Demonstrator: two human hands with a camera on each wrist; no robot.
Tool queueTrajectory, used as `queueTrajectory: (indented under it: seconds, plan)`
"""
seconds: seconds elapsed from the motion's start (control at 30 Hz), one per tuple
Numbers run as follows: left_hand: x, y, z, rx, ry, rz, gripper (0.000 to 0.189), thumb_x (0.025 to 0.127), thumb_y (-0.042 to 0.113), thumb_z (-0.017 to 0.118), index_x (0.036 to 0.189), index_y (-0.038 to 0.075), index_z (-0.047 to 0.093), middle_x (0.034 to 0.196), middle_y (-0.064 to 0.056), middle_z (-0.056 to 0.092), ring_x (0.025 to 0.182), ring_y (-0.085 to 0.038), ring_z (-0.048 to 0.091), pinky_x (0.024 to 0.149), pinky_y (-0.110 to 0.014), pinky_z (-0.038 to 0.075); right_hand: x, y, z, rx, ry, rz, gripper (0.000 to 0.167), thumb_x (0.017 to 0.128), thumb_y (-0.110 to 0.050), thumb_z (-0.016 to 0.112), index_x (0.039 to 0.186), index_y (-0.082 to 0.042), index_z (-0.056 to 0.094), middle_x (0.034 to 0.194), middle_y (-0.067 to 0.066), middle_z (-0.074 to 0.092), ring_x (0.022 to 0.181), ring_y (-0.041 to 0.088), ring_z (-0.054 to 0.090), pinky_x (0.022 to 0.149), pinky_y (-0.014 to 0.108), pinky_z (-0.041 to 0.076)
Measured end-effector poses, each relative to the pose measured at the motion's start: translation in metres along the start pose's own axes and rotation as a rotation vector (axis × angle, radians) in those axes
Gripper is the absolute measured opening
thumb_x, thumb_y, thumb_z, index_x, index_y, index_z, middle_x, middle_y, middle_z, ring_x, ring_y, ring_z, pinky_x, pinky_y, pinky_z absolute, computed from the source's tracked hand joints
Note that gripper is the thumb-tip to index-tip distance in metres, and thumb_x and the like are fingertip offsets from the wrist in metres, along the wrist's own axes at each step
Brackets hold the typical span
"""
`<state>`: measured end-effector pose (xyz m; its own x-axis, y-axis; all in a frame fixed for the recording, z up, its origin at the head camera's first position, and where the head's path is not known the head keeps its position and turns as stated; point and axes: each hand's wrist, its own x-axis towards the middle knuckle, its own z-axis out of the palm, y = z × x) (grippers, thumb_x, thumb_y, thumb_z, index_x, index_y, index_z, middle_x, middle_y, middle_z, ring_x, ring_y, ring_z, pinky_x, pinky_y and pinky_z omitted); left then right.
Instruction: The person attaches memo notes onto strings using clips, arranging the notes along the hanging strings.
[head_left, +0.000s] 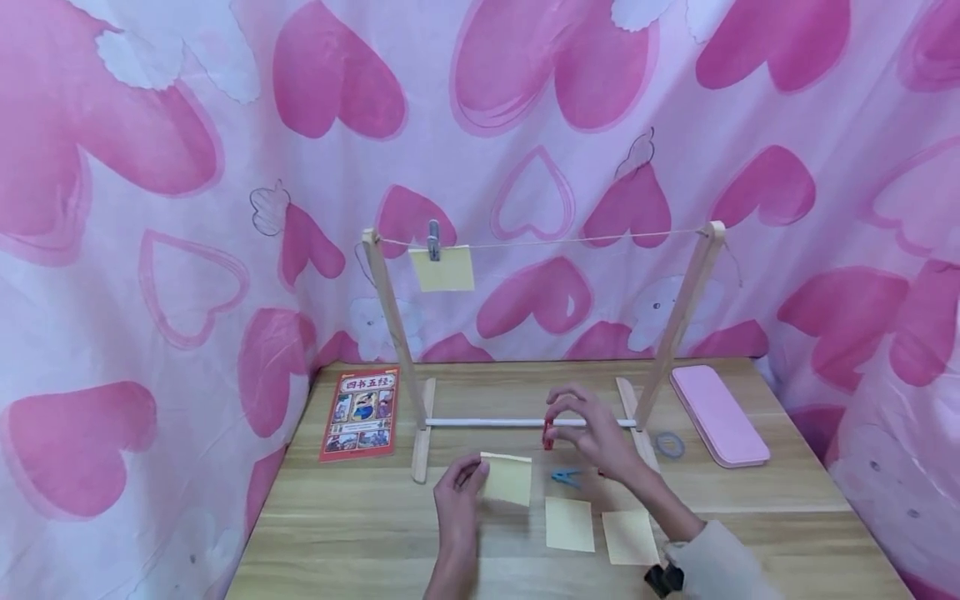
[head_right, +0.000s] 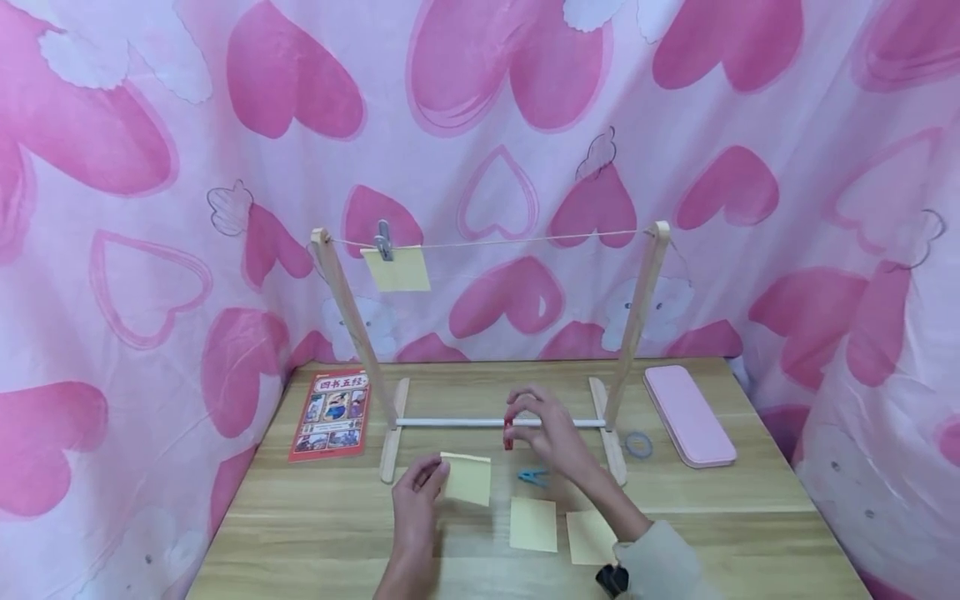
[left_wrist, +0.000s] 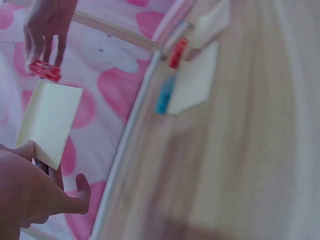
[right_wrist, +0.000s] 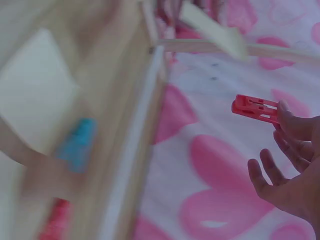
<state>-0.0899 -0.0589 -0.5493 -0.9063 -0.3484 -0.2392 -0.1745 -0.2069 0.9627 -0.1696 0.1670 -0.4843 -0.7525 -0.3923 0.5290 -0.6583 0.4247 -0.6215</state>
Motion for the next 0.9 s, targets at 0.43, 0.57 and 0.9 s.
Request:
queueTrajectory:
  seconds: [0.43,0.57,0.9]
  plan:
    - [0.019,0.073,0.014,-0.085,-0.155,0.027,0.040,0.104,0.023,0.077,0.136,-0.002,0.071,0.135,-0.013,0.071,0.120,-0.019,0.067,0.115,-0.040,0.053,0.075,-0.066,-0.062,0.112,0.004,-0.071,0.023,0.082,0.009,0.090,0.096,-0.009,0.083,0.118,0.010,0.072,0.123,0.021,0.064,0.112,0.018,0.044]
    - [0.024,0.095,0.021,-0.100,-0.142,0.069,0.036,0.102,0.022,0.080,0.129,-0.001,0.075,0.126,-0.008,0.075,0.115,-0.017,0.068,0.112,-0.037,0.051,0.088,-0.080,-0.072,0.146,0.013,-0.092,0.025,0.082,0.011,0.089,0.097,-0.007,0.083,0.122,0.011,0.071,0.129,0.016,0.062,0.115,0.019,0.043]
    - [0.032,0.149,0.038,-0.083,-0.107,0.176,0.028,0.098,0.020,0.083,0.120,0.003,0.082,0.104,0.001,0.066,0.102,-0.016,0.059,0.097,-0.032,0.051,0.122,-0.105,-0.093,0.158,0.029,-0.122,0.023,0.082,0.014,0.088,0.097,-0.003,0.083,0.122,0.011,0.068,0.133,0.010,0.056,0.116,0.024,0.041]
